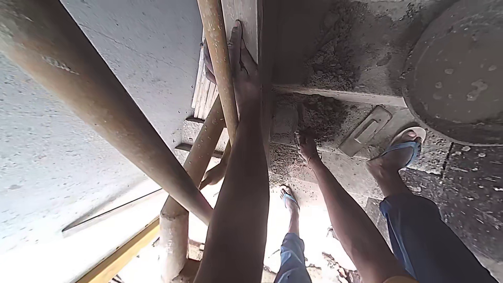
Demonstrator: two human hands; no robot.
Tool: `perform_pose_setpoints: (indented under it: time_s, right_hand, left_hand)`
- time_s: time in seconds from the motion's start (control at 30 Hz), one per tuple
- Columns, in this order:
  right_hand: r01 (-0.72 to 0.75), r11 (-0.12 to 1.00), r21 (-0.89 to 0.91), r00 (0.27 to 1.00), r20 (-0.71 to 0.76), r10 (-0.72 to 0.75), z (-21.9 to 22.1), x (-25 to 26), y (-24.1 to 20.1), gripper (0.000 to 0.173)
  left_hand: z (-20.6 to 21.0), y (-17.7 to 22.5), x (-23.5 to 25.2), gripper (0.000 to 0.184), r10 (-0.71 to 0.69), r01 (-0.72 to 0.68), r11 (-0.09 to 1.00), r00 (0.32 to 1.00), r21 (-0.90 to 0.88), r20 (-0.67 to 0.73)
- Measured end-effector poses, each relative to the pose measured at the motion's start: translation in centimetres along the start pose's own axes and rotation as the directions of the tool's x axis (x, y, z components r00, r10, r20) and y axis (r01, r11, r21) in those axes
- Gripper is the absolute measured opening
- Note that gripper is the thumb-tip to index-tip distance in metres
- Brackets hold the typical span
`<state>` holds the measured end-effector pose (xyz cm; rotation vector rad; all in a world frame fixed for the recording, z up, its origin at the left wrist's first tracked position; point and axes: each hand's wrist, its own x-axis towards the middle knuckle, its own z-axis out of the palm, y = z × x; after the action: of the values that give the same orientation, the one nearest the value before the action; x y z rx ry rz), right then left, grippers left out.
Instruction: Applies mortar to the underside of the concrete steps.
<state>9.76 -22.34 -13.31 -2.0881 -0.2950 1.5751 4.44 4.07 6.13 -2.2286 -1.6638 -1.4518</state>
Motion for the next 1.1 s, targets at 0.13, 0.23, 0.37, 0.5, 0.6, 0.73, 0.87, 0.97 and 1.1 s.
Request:
perform_pose_setpoints:
  time_s: [0.13, 0.23, 0.37, 0.5, 0.6, 0.73, 0.87, 0.97, 1.1]
  right_hand:
    - [0.084, 0.991, -0.103, 0.996, 0.024, -0.082, 1.0, -1.5, -2.5, 0.044]
    - [0.024, 0.998, -0.058, 0.989, 0.144, -0.015, 2.5, 0.6, -6.6, 0.043]
    - [-0.044, 0.994, 0.098, 0.996, 0.086, 0.035, -1.3, 3.0, -6.4, 0.045]
    - [-0.073, 0.984, 0.161, 0.996, -0.036, 0.08, -2.6, 0.8, -4.4, 0.048]
    - [-0.073, 0.972, 0.222, 0.997, 0.01, 0.073, -1.2, -0.9, -5.1, 0.045]
    - [0.028, 0.998, 0.06, 0.989, 0.142, -0.037, 1.1, -2.7, -3.5, 0.043]
    - [0.143, 0.981, -0.132, 0.982, 0.141, -0.124, 3.6, -3.8, -1.2, 0.046]
    - [0.145, 0.988, -0.056, 0.978, 0.16, -0.135, 5.2, -3.6, -0.9, 0.044]
    - [-0.031, 0.986, 0.165, 0.987, 0.162, 0.004, 3.1, 0.2, 0.9, 0.043]
  left_hand:
    - [0.2, -0.3, 0.0, 0.034, -0.044, 0.044, 0.999, 0.998, -0.021, 0.04]
    - [0.3, -0.7, -0.1, 0.034, -0.028, 0.028, 1.0, 0.999, -0.01, 0.026]
    - [0.1, 0.0, 0.1, 0.033, 0.014, -0.014, 1.0, 1.0, -0.02, 0.0]
    - [-0.5, 1.1, 0.2, 0.032, 0.024, -0.024, 1.0, 1.0, -0.02, -0.014]
    - [-1.1, 2.1, 0.2, 0.031, 0.087, -0.089, 0.994, 0.995, -0.06, -0.039]
    - [-1.2, 2.3, 0.1, 0.03, 0.178, -0.188, 0.969, 0.981, -0.157, -0.073]
    - [-1.1, 1.8, 0.4, 0.03, 0.199, -0.206, 0.968, 0.978, -0.142, -0.066]
    - [-1.3, 1.4, 0.4, 0.03, 0.19, -0.191, 0.975, 0.982, -0.115, -0.022]
    - [-0.9, 1.1, 0.6, 0.029, 0.2, -0.204, 0.974, 0.979, -0.1, -0.043]
